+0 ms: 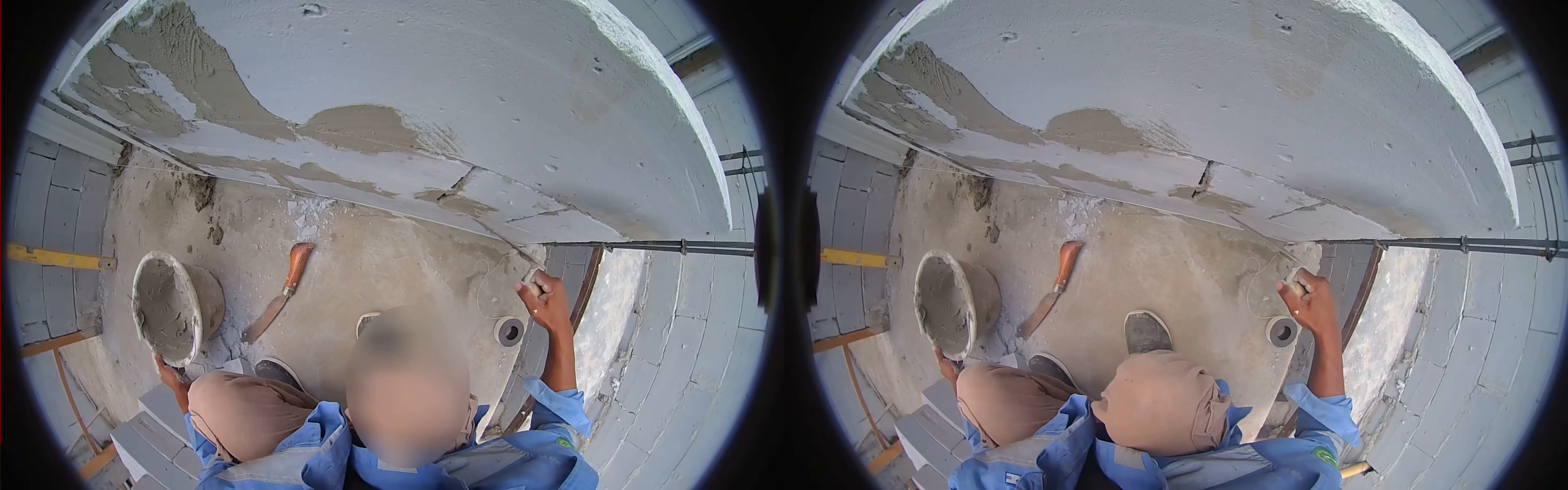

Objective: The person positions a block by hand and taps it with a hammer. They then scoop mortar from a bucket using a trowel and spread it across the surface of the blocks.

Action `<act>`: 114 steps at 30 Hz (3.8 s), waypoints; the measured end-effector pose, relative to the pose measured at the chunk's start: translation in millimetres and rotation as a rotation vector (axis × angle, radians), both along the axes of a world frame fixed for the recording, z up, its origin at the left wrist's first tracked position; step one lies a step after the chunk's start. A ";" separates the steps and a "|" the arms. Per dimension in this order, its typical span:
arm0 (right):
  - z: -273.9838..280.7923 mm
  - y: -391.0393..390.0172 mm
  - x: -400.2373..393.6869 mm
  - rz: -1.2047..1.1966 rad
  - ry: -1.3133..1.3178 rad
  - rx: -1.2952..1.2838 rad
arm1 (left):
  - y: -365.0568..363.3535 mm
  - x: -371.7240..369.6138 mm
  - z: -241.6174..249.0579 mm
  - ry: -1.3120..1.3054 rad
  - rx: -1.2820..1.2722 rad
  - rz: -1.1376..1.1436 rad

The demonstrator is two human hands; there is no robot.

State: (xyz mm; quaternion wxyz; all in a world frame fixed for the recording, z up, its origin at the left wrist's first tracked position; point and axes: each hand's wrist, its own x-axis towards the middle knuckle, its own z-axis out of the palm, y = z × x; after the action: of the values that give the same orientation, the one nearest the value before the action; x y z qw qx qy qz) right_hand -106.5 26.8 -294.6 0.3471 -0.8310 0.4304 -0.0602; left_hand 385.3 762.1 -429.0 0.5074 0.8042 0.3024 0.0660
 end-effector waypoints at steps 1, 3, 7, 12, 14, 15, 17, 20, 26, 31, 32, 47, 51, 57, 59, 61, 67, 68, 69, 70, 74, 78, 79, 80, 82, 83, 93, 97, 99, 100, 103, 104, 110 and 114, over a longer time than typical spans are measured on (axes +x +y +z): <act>-9.3 7.9 7.2 0.087 0.032 -0.099 | -1.9 1.6 0.3 -0.002 -0.073 0.043; -32.8 22.8 28.1 0.166 0.066 -0.195 | 3.8 2.8 -0.9 -0.002 -0.143 0.078; -36.3 12.3 66.2 0.146 0.071 -0.301 | 18.0 8.8 -13.2 -0.019 -0.001 -0.013; 21.3 -14.1 68.1 0.109 0.107 -0.095 | 88.2 35.0 -60.7 -0.022 0.289 -0.302; 47.3 -16.4 63.4 0.078 0.078 -0.028 | 77.3 27.3 -51.4 0.031 0.257 -0.217; 57.3 -16.9 61.4 0.048 0.036 0.030 | 73.7 25.7 -49.2 0.039 0.258 -0.220; 72.2 -12.1 54.4 0.044 -0.015 -0.016 | 74.1 28.3 -52.7 -0.051 0.067 -0.172; 66.4 0.6 50.4 0.034 -0.200 -0.064 | 39.8 11.5 -34.1 -0.066 0.073 -0.128; -34.4 35.4 85.8 0.276 -0.152 -0.350 | 10.9 3.3 -22.2 -0.071 -0.098 -0.013; -99.4 34.3 127.9 0.237 -0.100 -0.476 | 54.0 16.6 -46.4 -0.128 -0.187 -0.126; -98.7 30.5 128.1 0.236 -0.104 -0.478 | 58.3 17.8 -51.6 -0.161 -0.149 -0.191; -49.9 -1.0 74.5 0.359 -0.326 -0.594 | 62.6 26.0 -54.8 -0.085 -0.305 -0.032; -58.7 -6.7 82.7 0.314 -0.133 -0.397 | 40.9 11.5 -33.7 -0.056 -0.355 0.043; -10.9 -13.8 94.1 0.133 -0.028 0.009 | 44.4 13.3 -42.4 -0.145 -0.238 -0.122; 1.0 -16.4 91.2 0.128 -0.035 0.001 | 19.5 7.4 -24.4 -0.115 -0.409 0.052; 19.3 -12.3 83.8 0.089 -0.075 0.023 | 9.7 0.4 -14.7 -0.102 -0.312 0.044; 1.7 -4.2 71.4 0.231 -0.145 -0.257 | -11.0 -6.1 -2.8 -0.072 -0.285 0.072; -9.9 -0.4 77.0 0.228 -0.147 -0.263 | -12.4 -6.8 -2.4 -0.102 -0.321 0.062; -24.8 4.6 83.1 0.263 -0.049 -0.283 | -7.3 -6.4 -5.5 -0.103 -0.324 0.060; -37.0 7.3 88.2 0.301 0.049 -0.304 | -2.3 -5.3 -8.6 -0.093 -0.265 0.037; -51.5 7.5 102.2 0.212 0.086 -0.325 | 0.2 -3.9 -7.0 -0.049 -0.184 0.029; -19.7 10.9 94.5 0.159 0.084 -0.316 | -6.4 -6.3 -7.9 -0.119 -0.363 0.042; -12.8 12.2 91.0 0.138 0.051 -0.330 | -8.0 -6.2 -6.2 -0.102 -0.427 0.078; -3.2 12.1 88.0 0.140 0.058 -0.326 | -10.7 -6.6 -3.7 -0.085 -0.489 0.114; 18.2 8.4 82.3 0.122 -0.012 -0.309 | -9.7 -7.4 -3.4 -0.069 -0.486 0.108; 25.3 4.8 77.7 0.116 -0.065 -0.298 | -9.1 -7.4 -2.2 -0.060 -0.487 0.097; 45.1 31.4 76.4 0.135 -0.304 -0.482 | -20.1 -9.9 -8.4 -0.236 -0.452 -0.094; 6.3 85.5 144.7 0.501 -0.278 -0.175 | -104.3 -31.9 64.7 -0.301 -0.092 -0.247; -9.3 122.0 191.9 0.625 -0.233 -0.136 | -120.4 -28.2 75.0 -0.306 -0.031 -0.306; -13.6 137.7 217.3 0.700 -0.263 -0.104 | -137.1 -29.1 85.0 -0.338 -0.063 -0.320; -12.9 177.5 284.9 0.939 -0.113 -0.246 | -160.8 -25.7 104.0 -0.379 -0.059 -0.486; -10.7 190.6 309.2 0.997 -0.048 -0.284 | -166.6 -24.3 111.9 -0.383 -0.066 -0.496; -14.3 266.5 424.8 1.118 0.170 -0.330 | -185.6 -14.3 119.4 -0.404 -0.090 -0.707; -40.0 312.1 467.1 1.053 0.096 -0.359 | -197.9 -11.7 127.7 -0.385 -0.010 -0.780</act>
State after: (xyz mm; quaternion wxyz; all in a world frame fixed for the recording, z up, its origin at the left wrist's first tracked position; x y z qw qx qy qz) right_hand 360.6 339.0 -334.7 0.1634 -0.9817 -0.0446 0.0867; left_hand 373.6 564.3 -301.2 0.5455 0.8288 -0.1236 0.0165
